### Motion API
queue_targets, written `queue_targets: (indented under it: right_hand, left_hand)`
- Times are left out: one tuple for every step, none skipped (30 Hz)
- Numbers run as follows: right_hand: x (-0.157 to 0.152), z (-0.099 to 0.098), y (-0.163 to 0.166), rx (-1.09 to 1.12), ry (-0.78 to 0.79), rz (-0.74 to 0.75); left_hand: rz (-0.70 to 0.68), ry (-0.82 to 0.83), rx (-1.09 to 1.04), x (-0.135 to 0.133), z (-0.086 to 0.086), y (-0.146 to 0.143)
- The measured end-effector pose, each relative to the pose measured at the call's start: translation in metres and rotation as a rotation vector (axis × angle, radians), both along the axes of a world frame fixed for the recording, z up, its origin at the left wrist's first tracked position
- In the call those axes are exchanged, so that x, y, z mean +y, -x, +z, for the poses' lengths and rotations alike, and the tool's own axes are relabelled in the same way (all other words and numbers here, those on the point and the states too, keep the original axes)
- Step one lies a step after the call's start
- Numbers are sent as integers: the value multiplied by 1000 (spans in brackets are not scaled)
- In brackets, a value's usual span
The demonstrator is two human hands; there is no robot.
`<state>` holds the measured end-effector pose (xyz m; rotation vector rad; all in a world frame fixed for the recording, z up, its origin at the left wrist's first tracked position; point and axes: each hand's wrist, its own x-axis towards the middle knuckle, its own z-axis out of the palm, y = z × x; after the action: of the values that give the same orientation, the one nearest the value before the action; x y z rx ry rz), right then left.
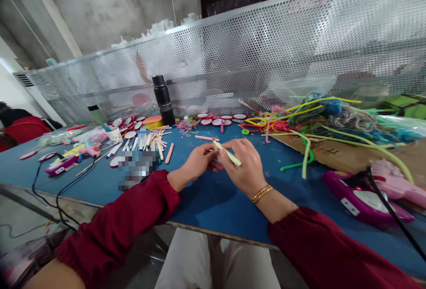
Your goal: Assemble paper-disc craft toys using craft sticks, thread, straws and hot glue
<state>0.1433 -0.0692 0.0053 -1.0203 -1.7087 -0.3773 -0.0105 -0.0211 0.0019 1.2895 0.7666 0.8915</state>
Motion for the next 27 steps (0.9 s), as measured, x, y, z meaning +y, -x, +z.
queue_targets:
  right_hand:
    - [0,0,0,3,0,-8]
    - [0,0,-1,4,0,-14]
    - [0,0,-1,3,1,-15]
    - [0,0,-1,1,2,-11]
    - [0,0,-1,-4,4,-5]
    - [0,0,-1,-9,3,-1]
    - [0,0,-1,-11,0,0]
    - [0,0,-1,-10,-8,-3]
    - [0,1,-1,-7,-20,-8]
    - [0,1,-1,-1,-34,-13]
    - [0,1,-1,4,-47,-16]
    - [0,1,-1,9,-52,-15]
    - [-1,2,-1,11,-50,-14]
    - [-1,2,-1,12,-41,-14]
    - [-1,2,-1,12,-29,-14]
    - [-1,2,-1,13,-17,-16]
    - [-1,2,-1,13,-7,-18]
    - [-1,2,0,14,-1,-20]
    - [-1,2,0,14,3,-21]
    - [-1,2,0,13,5,-20]
    - [-1,2,0,11,5,-17]
    - [-1,2,0,8,4,-14]
    - [-1,2,0,7,4,-12]
    - [-1,2,0,6,3,-14]
    - [-1,2,0,7,2,-18]
    - [-1,2,0,8,0,-24]
    - [-1,2,0,6,-2,-30]
  left_hand:
    - [3,4,0,0,0,0]
    - [5,5,1,0,0,0]
    - [5,1,1,0,0,0]
    - [6,-3,1,0,0,0]
    - [6,-7,3,0,0,0]
    - [5,-8,3,0,0,0]
    - [3,-8,1,-1,0,0]
    - [0,-5,0,-1,1,0]
    - [-4,0,1,-1,1,1]
    - [-8,4,1,-2,2,1]
    - [-10,6,1,-2,2,1]
    - [-11,8,3,-2,3,1]
    - [-10,9,6,-2,3,1]
    - [-9,10,9,-2,3,1]
    - [-11,9,9,-2,2,1]
    - [-14,6,8,-2,2,1]
    - [-19,3,7,-1,1,1]
    - [-24,-2,6,-1,0,1]
    - [-27,-9,5,0,-1,1]
    - [-29,-14,6,0,-2,1]
    - [-30,-18,8,0,-3,1]
    - [-31,-21,10,1,-3,1]
    - [-34,-23,10,1,-4,1]
    - [-37,-23,8,2,-5,1]
    - [-40,-21,4,2,-5,1]
    - [-43,-19,-1,2,-5,1]
    - [-44,-16,-7,2,-5,1]
